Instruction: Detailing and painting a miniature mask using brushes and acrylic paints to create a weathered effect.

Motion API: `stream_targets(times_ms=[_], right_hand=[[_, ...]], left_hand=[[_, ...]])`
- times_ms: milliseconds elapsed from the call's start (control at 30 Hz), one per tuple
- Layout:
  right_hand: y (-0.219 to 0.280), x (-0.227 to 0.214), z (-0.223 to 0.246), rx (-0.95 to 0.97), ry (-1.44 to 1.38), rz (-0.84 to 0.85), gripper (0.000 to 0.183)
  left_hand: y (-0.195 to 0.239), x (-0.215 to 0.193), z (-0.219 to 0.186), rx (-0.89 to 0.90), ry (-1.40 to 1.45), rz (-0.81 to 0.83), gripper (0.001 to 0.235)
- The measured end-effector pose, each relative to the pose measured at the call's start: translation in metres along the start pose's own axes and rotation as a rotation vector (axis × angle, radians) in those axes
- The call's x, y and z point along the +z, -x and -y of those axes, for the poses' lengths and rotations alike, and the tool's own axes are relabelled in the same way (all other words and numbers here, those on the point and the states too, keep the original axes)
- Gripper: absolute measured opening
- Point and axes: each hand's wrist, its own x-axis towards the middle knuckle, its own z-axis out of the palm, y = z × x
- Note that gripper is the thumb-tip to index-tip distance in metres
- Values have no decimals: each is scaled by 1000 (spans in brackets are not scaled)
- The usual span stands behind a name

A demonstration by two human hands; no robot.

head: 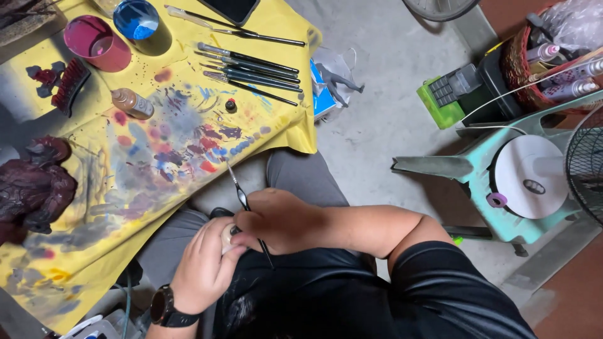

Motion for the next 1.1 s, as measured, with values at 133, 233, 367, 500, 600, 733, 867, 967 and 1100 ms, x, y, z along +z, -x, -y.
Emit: stream_targets(times_ms=[133,233,367,500,600,733,867,967,1100], right_hand=[[5,2,-8,-74,-12,-7,35],[3,-12,0,-113,-107,126,29],[5,-33,6,-262,-289,140,22],[0,-48,5,-287,-173,265,14],[5,-39,3,-147,59,-40,62],[13,-20,6,-52,180,-110,48],[13,-31,16,-47,2,109,15],[13,-21,9,-29,107,73,28],[7,-18,7,-102,76,35,29]], left_hand=[[2,-8,-12,-16,207,103,51],[11,-1,-11,-40,656,246,52],[14,16,-6,-30,1154,435,65],[2,16,-10,143,943,291,48],[6,8,-1,19,256,99,42],[6,10,-10,-56,33,5,57],[11,9,-9,-52,18,-4,54],[8,7,-17,-39,-33,-27,46],[11,10,-12,14,-62,-56,36]])
